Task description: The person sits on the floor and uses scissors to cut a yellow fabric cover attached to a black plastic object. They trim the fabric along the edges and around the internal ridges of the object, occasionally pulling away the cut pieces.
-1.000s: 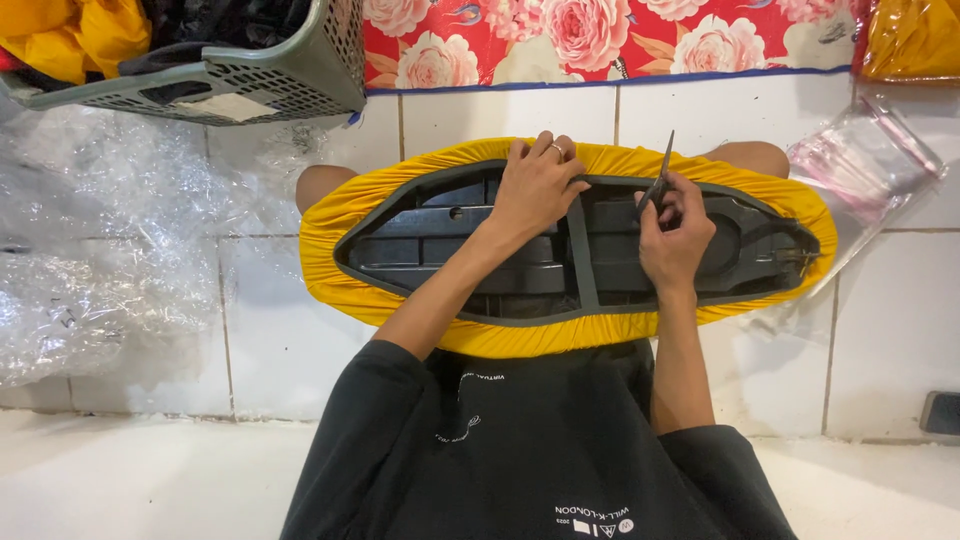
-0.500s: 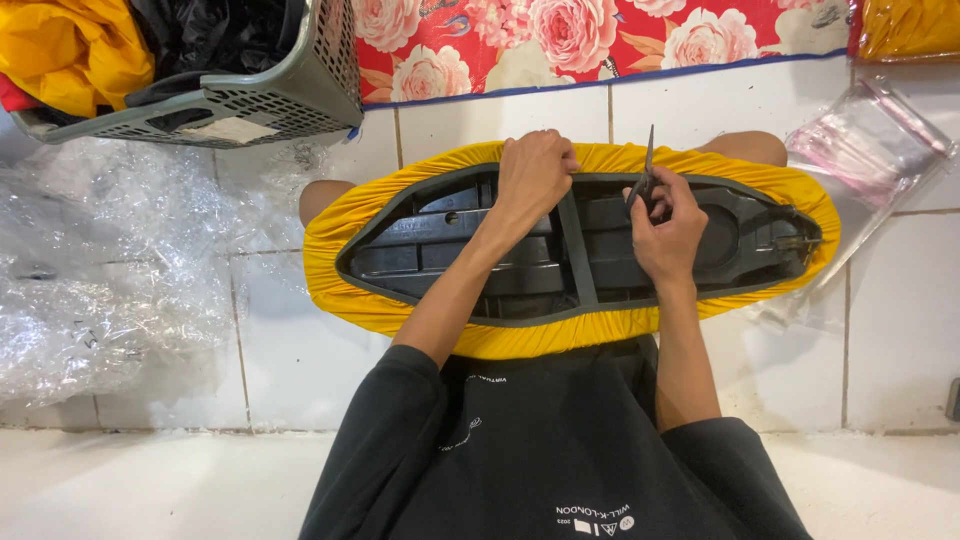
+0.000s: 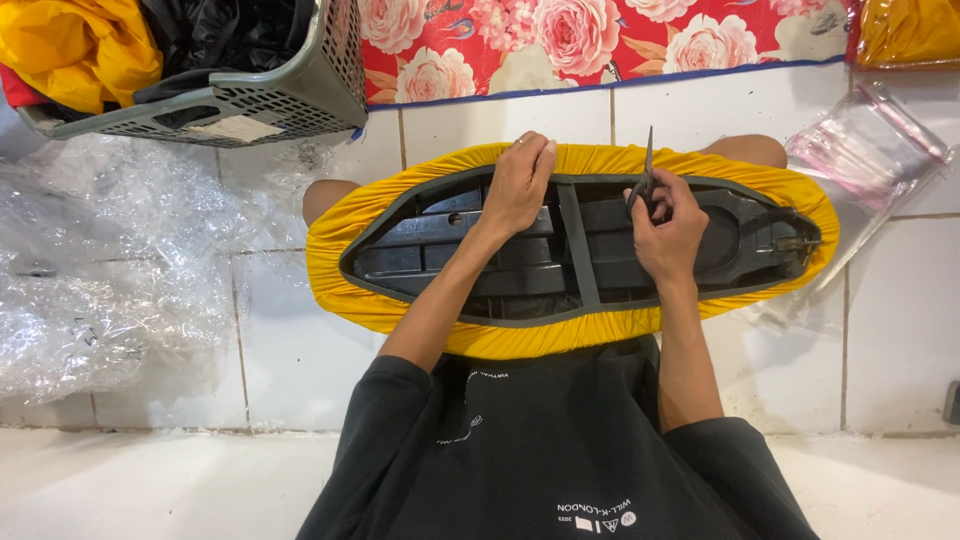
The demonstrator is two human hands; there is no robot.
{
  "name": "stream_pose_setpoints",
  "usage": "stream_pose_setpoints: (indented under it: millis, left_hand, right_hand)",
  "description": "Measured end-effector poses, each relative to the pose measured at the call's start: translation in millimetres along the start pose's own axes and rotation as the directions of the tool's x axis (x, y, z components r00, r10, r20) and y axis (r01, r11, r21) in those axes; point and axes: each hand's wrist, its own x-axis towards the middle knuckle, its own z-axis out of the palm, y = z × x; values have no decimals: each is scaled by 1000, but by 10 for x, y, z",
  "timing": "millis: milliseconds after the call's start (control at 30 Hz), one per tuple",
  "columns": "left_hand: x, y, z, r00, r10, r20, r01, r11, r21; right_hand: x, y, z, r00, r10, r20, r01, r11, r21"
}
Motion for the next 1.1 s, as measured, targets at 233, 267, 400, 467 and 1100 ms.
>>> stream_pose_setpoints:
  millis: [233,267,400,467,1100]
  left_hand:
    - [-225,489,-261,999,-5,45,-3,987,160]
    - [-257,430,-269,999,12,40,-22,967,254]
    - [-353,116,-219,1000,14,10,-17,889,457]
    - [-398,146,-183,1000,24,-16,-13,870,493]
    - [-287,245,-289,951,-307,32,299,943,148]
  right_hand:
    - [-4,7,-6,1000,-6,1,6,1000,-11]
    - [-4,-2,-10,1000,-7,1,7,1000,-14]
    - [3,-24,-4,1000,-7,3,7,1000,-13]
    - [-4,-18,-8,1000,-4,7,4,1000,-12]
    - [-22,46,-3,1000,-3,8,3,1000,-11]
